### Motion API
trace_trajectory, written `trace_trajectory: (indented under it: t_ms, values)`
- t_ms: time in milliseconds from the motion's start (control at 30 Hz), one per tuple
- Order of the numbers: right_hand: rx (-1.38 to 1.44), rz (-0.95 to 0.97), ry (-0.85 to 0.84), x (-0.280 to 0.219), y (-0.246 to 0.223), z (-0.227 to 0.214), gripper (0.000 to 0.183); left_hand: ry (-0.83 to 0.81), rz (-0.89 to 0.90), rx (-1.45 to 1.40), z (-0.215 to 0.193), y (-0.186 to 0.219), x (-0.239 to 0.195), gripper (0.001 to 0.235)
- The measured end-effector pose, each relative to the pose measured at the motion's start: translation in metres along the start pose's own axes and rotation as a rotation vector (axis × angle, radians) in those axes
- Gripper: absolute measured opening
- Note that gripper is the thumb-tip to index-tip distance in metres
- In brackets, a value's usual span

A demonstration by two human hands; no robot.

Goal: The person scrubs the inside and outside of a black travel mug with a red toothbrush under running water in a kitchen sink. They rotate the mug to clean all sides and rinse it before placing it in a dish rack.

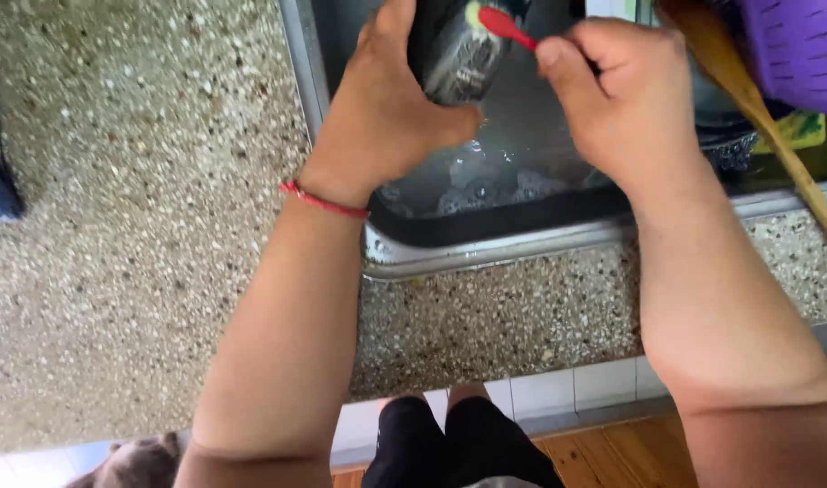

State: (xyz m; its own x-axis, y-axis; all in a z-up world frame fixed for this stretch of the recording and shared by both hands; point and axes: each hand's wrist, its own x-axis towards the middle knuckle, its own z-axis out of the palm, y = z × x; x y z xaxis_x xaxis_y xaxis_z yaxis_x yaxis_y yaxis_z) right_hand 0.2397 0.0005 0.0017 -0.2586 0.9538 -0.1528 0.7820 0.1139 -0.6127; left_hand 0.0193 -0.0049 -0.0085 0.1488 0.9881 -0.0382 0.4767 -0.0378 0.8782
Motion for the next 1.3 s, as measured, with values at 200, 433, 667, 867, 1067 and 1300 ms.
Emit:
trace_trajectory:
  t_ms: [200,433,667,867,1067,1300]
  values:
    - [-0.035,-0.056,0.046,0.002,0.003,0.0,0.045,0.029,0.039,0.026,0.004,-0.007,0.003,0.097]
    - [0.005,-0.119,0.14,0.007,0.015,-0.008,0.054,0.021,0.058,0.004,-0.002,0.0,0.003,0.085]
    - [0.041,-0.058,0.096,0.004,0.01,-0.006,0.048,-0.09,-0.091,-0.149,-0.011,0.014,0.001,0.095]
    - [0.113,-0.139,0.104,0.003,0.005,-0.006,0.053,-0.111,-0.043,-0.267,-0.011,0.012,0.0,0.091]
    - [0.072,-0.152,0.109,0.001,0.011,-0.012,0.052,-0.144,-0.072,-0.18,-0.014,0.009,0.001,0.093]
    - [0.143,-0.179,-0.017,-0.001,0.008,-0.013,0.054,-0.216,-0.409,-0.732,-0.019,0.021,0.006,0.105]
